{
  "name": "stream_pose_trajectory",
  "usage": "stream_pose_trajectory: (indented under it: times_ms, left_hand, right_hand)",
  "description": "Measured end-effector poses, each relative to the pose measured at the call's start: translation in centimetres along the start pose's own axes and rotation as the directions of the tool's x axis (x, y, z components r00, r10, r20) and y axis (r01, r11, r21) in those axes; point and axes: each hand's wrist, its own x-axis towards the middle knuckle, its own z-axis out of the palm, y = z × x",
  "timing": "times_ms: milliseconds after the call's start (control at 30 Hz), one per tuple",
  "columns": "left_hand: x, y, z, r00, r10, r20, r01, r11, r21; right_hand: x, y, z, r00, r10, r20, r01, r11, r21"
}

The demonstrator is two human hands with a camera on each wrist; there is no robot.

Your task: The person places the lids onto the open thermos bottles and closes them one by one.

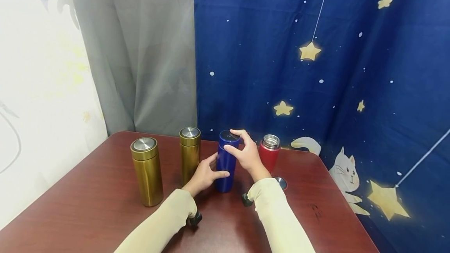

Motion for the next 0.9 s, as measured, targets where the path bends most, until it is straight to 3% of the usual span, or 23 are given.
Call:
stream_pose_trajectory:
  times_ms: [200,433,600,767,900]
  left_hand:
    - [-0.6,1.7,-0.3,1.000,0.002,0.007,-0.002,1.000,-0.001]
    - [0.4,-1.0,0.2,1.000,0.017,0.001,-0.017,1.000,0.023]
    - [0.7,-1.5,0.3,1.000,0.023,-0.005,-0.023,0.999,0.036]
    - [0.2,-0.2,0.0,0.999,0.052,0.008,-0.052,0.999,-0.004]
    - [-0.5,1.3,-0.3,0.999,0.051,0.012,-0.051,0.999,-0.006]
  right_hand:
    - [-0.1,2.0,0.7,0.991,0.015,-0.131,-0.045,0.973,-0.228]
    - [0.0,2.5,1.9,0.960,-0.067,-0.271,-0.065,0.892,-0.448]
    - [0.2,2.2,2.7,0.925,-0.154,-0.349,-0.067,0.835,-0.547]
    - [0.4,2.0,3.4,0.907,-0.178,-0.380,-0.095,0.796,-0.598]
    - [0.4,1.9,3.5,0.927,-0.168,-0.334,-0.098,0.752,-0.651]
